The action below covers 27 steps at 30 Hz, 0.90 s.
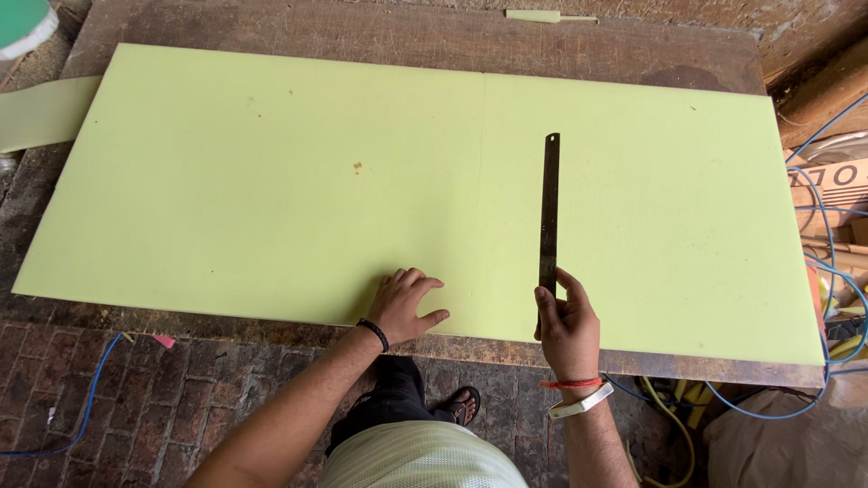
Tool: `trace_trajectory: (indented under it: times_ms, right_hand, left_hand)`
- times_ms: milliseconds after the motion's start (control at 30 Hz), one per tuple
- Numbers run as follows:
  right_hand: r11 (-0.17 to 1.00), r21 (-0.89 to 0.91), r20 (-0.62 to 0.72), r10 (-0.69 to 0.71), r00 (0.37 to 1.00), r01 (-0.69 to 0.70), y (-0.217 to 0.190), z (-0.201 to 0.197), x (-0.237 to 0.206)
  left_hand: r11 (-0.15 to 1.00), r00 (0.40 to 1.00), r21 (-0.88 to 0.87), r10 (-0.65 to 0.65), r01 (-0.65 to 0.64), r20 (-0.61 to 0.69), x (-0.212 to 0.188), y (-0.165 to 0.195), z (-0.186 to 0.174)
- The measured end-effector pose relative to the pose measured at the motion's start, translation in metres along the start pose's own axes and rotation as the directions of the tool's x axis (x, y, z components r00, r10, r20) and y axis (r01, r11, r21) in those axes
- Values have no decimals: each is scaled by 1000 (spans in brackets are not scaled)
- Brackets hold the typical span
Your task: The person measures a woven pink fabric surface with a tape measure, then moves to a workbench to measure and mark a large yellow foam sheet using a tape measure and ruler. The person then uses a long metal blade to cut the foam along the marked line.
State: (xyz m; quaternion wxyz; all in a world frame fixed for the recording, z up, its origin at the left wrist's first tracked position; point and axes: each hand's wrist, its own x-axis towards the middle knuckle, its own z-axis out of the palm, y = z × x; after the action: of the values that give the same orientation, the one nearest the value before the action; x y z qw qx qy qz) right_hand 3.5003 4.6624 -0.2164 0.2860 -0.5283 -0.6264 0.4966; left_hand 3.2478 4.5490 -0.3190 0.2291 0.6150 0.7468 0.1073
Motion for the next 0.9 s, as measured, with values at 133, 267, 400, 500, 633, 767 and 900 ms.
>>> trace_trajectory:
  times_ms: [133, 267, 400, 500, 633, 767, 900]
  right_hand:
    - [1000, -19, -3, 8, 1000, -8, -2, 18, 12]
    - [974, -222, -13, -57, 998, 53, -2, 40, 35]
    - [785, -585, -24, -268, 963, 204, -1, 70, 83]
    - [697, -665, -7, -367, 930, 269, 0, 100, 135]
    - [589, -762, 44, -368, 929, 269, -2, 133, 220]
    - [509, -828, 85, -303, 949, 236, -2, 154, 286]
    - [483, -834, 98, -347, 933, 268, 0, 167, 324]
  left_hand:
    - [993, 987, 111, -13, 30, -157, 36, -18, -8]
    - [989, 977, 149, 13, 19, -211, 92, -40, -22]
    - [971, 999, 236, -13, 24, -46, 156, -55, -43]
    - [970, 993, 242, 40, -12, -114, 212, -58, -62]
    - [973, 991, 222, -37, 65, -130, 249, -55, -74]
    - [975, 988, 205, -56, 85, -142, 253, -52, -76]
    - [984, 985, 167, -34, 63, -171, 256, -55, -79]
